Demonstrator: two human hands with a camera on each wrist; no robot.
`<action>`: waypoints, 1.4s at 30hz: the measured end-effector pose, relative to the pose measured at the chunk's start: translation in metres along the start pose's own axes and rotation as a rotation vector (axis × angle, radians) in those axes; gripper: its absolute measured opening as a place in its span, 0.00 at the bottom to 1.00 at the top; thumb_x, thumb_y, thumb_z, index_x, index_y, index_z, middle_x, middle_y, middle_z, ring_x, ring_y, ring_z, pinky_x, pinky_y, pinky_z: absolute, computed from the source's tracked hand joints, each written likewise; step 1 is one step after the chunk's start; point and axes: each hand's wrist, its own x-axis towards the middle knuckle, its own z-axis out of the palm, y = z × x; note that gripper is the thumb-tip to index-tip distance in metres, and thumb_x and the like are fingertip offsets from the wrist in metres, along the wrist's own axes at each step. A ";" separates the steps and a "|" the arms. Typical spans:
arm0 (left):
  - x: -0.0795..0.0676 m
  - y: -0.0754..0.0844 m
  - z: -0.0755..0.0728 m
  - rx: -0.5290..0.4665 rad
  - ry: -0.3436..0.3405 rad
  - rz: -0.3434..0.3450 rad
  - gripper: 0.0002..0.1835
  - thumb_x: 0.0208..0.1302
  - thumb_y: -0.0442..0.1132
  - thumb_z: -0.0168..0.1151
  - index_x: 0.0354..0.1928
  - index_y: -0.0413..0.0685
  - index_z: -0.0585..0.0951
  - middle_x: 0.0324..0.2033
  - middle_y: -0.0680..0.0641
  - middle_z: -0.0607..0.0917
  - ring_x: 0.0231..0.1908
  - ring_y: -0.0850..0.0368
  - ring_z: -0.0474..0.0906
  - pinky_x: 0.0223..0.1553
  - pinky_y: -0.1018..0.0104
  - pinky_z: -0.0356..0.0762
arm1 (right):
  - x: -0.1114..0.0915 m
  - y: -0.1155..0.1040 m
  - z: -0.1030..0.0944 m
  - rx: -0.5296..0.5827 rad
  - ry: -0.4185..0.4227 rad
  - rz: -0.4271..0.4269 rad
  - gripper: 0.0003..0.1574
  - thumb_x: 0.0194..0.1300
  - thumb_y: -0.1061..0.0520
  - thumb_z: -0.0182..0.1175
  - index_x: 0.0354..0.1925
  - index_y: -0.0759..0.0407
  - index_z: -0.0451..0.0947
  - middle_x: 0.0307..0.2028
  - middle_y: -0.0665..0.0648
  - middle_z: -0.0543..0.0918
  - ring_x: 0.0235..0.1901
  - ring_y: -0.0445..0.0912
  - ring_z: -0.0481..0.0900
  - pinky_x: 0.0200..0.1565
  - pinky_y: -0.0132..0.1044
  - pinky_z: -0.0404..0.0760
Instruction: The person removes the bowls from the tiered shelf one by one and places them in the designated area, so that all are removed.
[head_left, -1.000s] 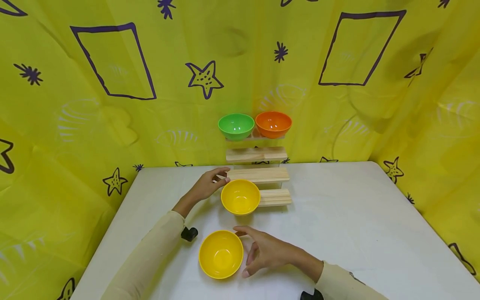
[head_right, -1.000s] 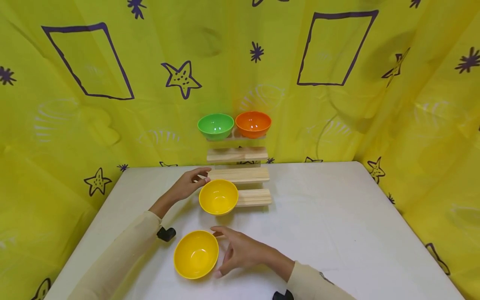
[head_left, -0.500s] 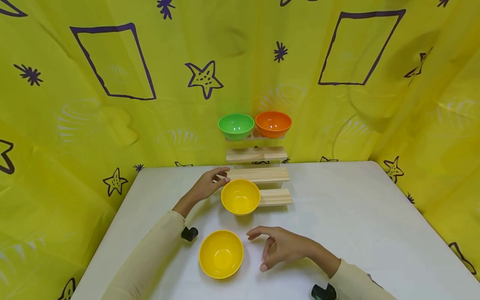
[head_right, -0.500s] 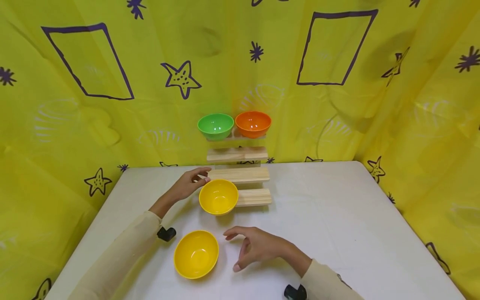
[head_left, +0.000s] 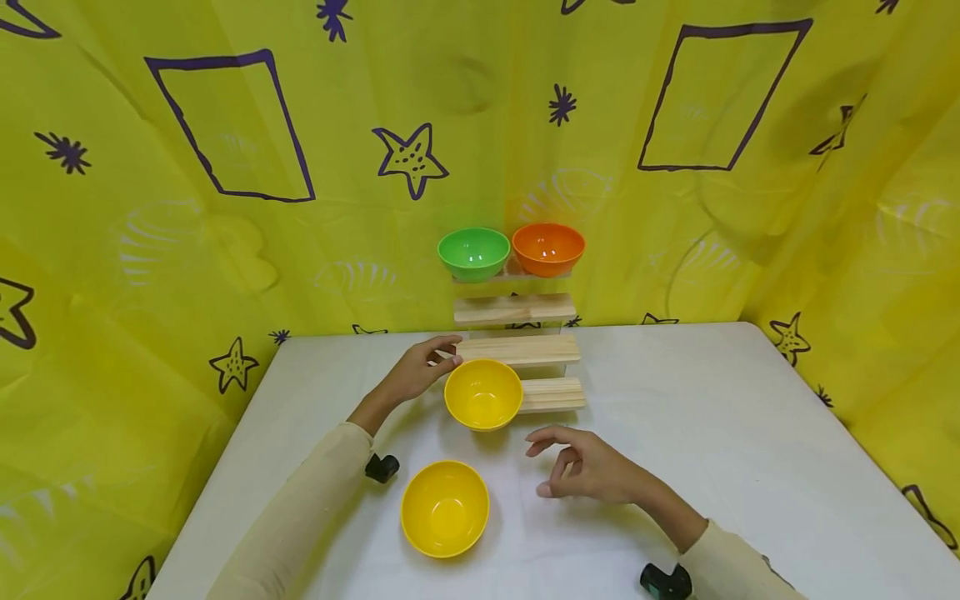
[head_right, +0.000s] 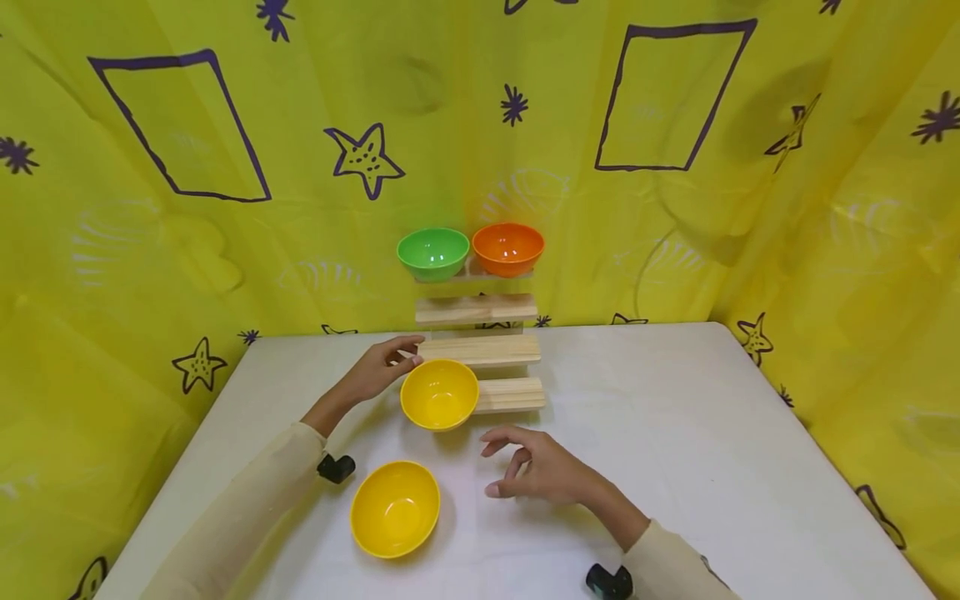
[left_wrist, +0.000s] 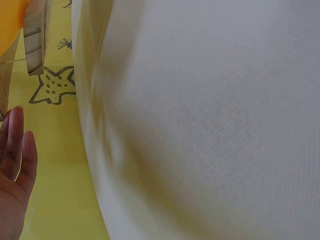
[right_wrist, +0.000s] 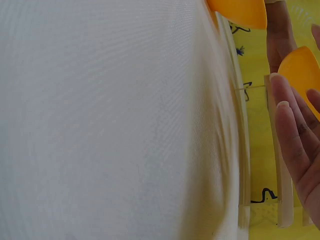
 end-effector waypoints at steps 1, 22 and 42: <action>0.000 0.000 0.000 0.002 0.002 0.001 0.26 0.74 0.46 0.59 0.70 0.47 0.73 0.57 0.39 0.82 0.49 0.46 0.82 0.50 0.55 0.81 | 0.000 0.001 -0.001 -0.006 0.033 -0.008 0.38 0.62 0.59 0.71 0.65 0.67 0.68 0.55 0.73 0.78 0.28 0.43 0.86 0.30 0.38 0.85; -0.001 -0.003 0.006 -0.012 0.007 -0.010 0.26 0.74 0.47 0.60 0.70 0.49 0.73 0.57 0.41 0.82 0.49 0.46 0.81 0.48 0.56 0.81 | 0.021 -0.006 0.000 -0.084 0.330 0.056 0.57 0.55 0.53 0.77 0.74 0.52 0.56 0.69 0.65 0.67 0.30 0.45 0.86 0.29 0.38 0.83; 0.001 -0.001 0.002 0.004 0.004 -0.012 0.26 0.74 0.47 0.59 0.70 0.49 0.73 0.57 0.41 0.82 0.50 0.46 0.81 0.50 0.55 0.82 | 0.066 -0.010 0.012 -0.003 0.355 0.108 0.69 0.51 0.47 0.80 0.78 0.48 0.46 0.73 0.63 0.58 0.37 0.51 0.84 0.41 0.40 0.84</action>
